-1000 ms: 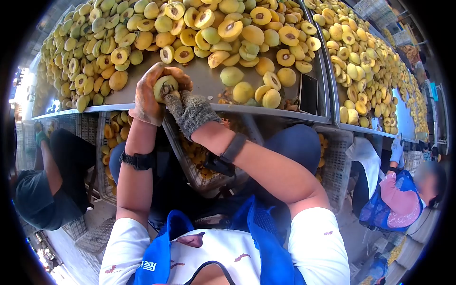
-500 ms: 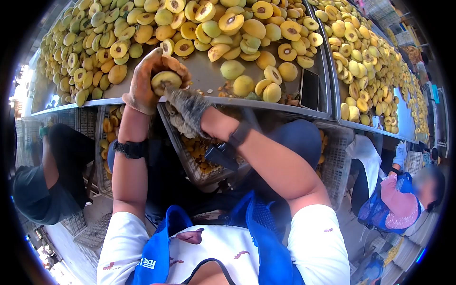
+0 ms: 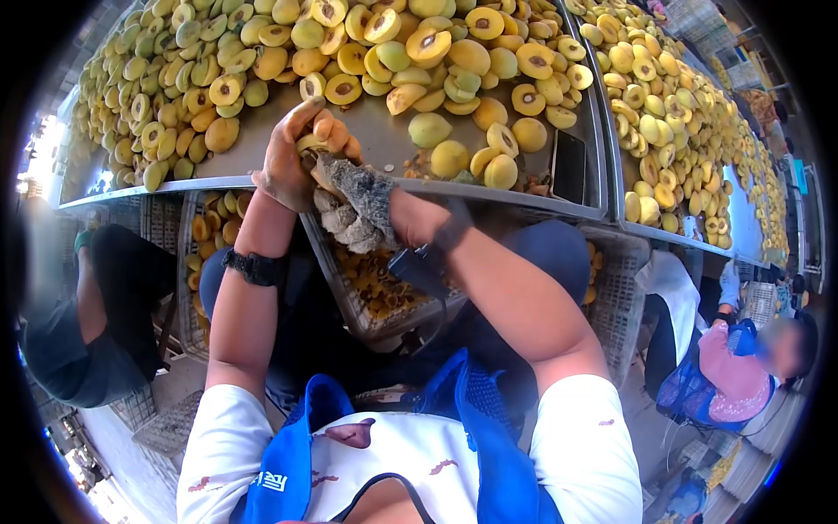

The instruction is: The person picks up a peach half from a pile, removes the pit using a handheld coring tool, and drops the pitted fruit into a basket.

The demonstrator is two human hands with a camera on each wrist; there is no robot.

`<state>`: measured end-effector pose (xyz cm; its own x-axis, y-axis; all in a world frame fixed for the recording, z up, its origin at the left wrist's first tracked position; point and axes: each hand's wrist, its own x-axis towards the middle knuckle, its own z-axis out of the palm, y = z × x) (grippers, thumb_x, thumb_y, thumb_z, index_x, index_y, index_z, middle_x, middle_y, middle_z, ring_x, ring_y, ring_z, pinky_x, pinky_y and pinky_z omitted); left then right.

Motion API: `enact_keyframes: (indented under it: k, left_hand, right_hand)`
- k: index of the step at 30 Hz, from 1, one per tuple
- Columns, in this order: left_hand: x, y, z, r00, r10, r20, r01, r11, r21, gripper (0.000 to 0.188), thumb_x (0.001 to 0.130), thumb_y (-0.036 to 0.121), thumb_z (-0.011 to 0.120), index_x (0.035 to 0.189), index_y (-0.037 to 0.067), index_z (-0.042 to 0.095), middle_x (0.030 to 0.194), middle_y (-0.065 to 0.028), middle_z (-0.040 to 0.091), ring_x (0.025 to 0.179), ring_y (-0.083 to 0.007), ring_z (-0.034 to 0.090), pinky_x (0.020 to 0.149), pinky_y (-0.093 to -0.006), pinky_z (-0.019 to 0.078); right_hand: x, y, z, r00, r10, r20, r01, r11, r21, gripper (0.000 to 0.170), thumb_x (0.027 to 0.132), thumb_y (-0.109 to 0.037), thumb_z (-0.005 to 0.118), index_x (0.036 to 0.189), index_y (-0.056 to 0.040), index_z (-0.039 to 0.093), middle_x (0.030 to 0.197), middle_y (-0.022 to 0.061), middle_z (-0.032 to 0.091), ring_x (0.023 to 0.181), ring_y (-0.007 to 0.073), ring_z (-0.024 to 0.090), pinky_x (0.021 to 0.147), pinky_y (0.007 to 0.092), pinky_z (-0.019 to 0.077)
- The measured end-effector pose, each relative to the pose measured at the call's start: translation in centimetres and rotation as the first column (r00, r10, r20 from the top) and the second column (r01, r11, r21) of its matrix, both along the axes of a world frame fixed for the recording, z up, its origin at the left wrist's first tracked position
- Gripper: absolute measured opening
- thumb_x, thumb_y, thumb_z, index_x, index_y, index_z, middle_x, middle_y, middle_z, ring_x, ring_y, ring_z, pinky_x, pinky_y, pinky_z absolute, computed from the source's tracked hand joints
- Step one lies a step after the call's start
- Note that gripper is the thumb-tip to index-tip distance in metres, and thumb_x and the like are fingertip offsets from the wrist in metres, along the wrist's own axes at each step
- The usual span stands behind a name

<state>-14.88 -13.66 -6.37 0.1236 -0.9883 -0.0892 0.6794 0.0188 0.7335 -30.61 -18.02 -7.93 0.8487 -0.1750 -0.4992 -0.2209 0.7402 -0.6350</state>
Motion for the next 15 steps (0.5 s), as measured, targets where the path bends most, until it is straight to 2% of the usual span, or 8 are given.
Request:
enact_keyframes:
  k: [2, 4, 6, 8, 10, 11, 13, 15]
  left_hand:
    - [0.1, -0.1, 0.0, 0.997, 0.013, -0.082, -0.014, 1.000, -0.010, 0.046, 0.104, 0.044, 0.043, 0.070, 0.012, 0.045, 0.065, -0.0053, 0.044, 0.075, -0.0259, 0.053, 0.068, -0.0403, 0.0462]
    - [0.6, -0.1, 0.1, 0.983, -0.123, -0.137, 0.088, 0.968, -0.235, 0.045, 0.106, 0.038, 0.039, 0.072, 0.009, 0.046, 0.067, -0.0100, 0.049, 0.073, -0.0312, 0.058, 0.071, -0.0422, 0.0518]
    - [1.4, -1.1, -0.7, 0.854, -0.301, -0.424, 0.092, 0.890, -0.447, 0.047, 0.103, 0.036, 0.043, 0.061, 0.015, 0.042, 0.063, -0.0021, 0.045, 0.071, -0.0280, 0.054, 0.064, -0.0373, 0.0433]
    - [2.4, -0.1, 1.4, 0.902, -0.046, -0.429, -0.125, 0.924, -0.362, 0.041, 0.099, 0.032, 0.050, 0.060, 0.021, 0.045, 0.057, 0.0065, 0.039, 0.067, -0.0142, 0.042, 0.061, -0.0322, 0.0353]
    - [5.0, 2.0, 3.5, 0.706, -0.268, -0.656, -0.234, 0.786, -0.573, 0.035, 0.095, 0.023, 0.055, 0.060, 0.020, 0.055, 0.061, 0.0076, 0.054, 0.060, -0.0053, 0.050, 0.055, -0.0198, 0.0401]
    - [6.5, 2.7, 4.1, 0.537, -0.550, -0.639, -0.155, 0.681, -0.716, 0.030, 0.095, 0.022, 0.055, 0.066, 0.017, 0.064, 0.067, 0.0039, 0.066, 0.056, -0.0049, 0.059, 0.053, -0.0174, 0.0480]
    - [13.1, 5.1, 3.0, 0.465, -0.622, -0.630, -0.258, 0.586, -0.768, 0.031, 0.097, 0.017, 0.052, 0.071, 0.013, 0.069, 0.061, 0.0008, 0.068, 0.051, -0.0096, 0.064, 0.052, -0.0188, 0.0550]
    - [11.4, 5.3, 6.6, 0.564, -0.627, -0.538, -0.287, 0.462, -0.839, 0.026, 0.098, 0.021, 0.053, 0.082, 0.010, 0.071, 0.078, -0.0027, 0.073, 0.070, -0.0129, 0.070, 0.065, -0.0261, 0.0590]
  right_hand:
    - [0.6, -0.3, -5.3, 0.724, 0.036, 0.689, -0.522, 0.682, 0.513, 0.037, 0.104, -0.036, 0.055, 0.126, -0.0075, 0.061, 0.108, -0.0011, 0.067, 0.091, 0.0098, 0.065, 0.080, 0.0246, 0.0545]
    - [0.1, -0.1, -6.0, 0.822, 0.049, 0.567, -0.406, 0.749, 0.524, 0.041, 0.104, -0.037, 0.054, 0.131, -0.0058, 0.057, 0.115, 0.0025, 0.065, 0.098, 0.0119, 0.065, 0.086, 0.0263, 0.0546]
    - [-0.3, 1.3, -4.4, 0.851, 0.019, 0.525, -0.203, 0.934, 0.295, 0.043, 0.104, -0.035, 0.054, 0.134, -0.0042, 0.054, 0.121, 0.0047, 0.063, 0.105, 0.0140, 0.063, 0.092, 0.0292, 0.0533]
    - [-0.5, 2.1, -3.5, 0.822, 0.015, 0.570, -0.250, 0.908, 0.336, 0.045, 0.103, -0.036, 0.056, 0.134, -0.0031, 0.054, 0.122, 0.0057, 0.063, 0.106, 0.0155, 0.063, 0.096, 0.0315, 0.0521]
    - [-1.1, 2.7, -2.3, 0.854, 0.060, 0.516, -0.244, 0.923, 0.296, 0.053, 0.098, -0.044, 0.063, 0.131, -0.0036, 0.058, 0.110, 0.0053, 0.067, 0.093, 0.0136, 0.067, 0.083, 0.0290, 0.0563]
    - [-1.1, 3.6, 0.1, 0.976, -0.017, 0.216, -0.051, 0.950, 0.309, 0.037, 0.098, -0.040, 0.063, 0.115, -0.0068, 0.064, 0.091, 0.0016, 0.066, 0.072, 0.0123, 0.064, 0.065, 0.0264, 0.0550]
    - [-0.8, 3.1, -1.5, 0.963, 0.087, 0.254, -0.194, 0.879, 0.435, 0.029, 0.099, -0.038, 0.062, 0.104, -0.0099, 0.063, 0.081, -0.0008, 0.062, 0.061, 0.0115, 0.059, 0.055, 0.0252, 0.0503]
    - [-0.1, 3.0, -3.0, 0.951, 0.268, 0.154, -0.301, 0.693, 0.655, 0.024, 0.100, -0.033, 0.059, 0.082, -0.0176, 0.057, 0.060, -0.0049, 0.052, 0.040, 0.0110, 0.045, 0.035, 0.0242, 0.0354]
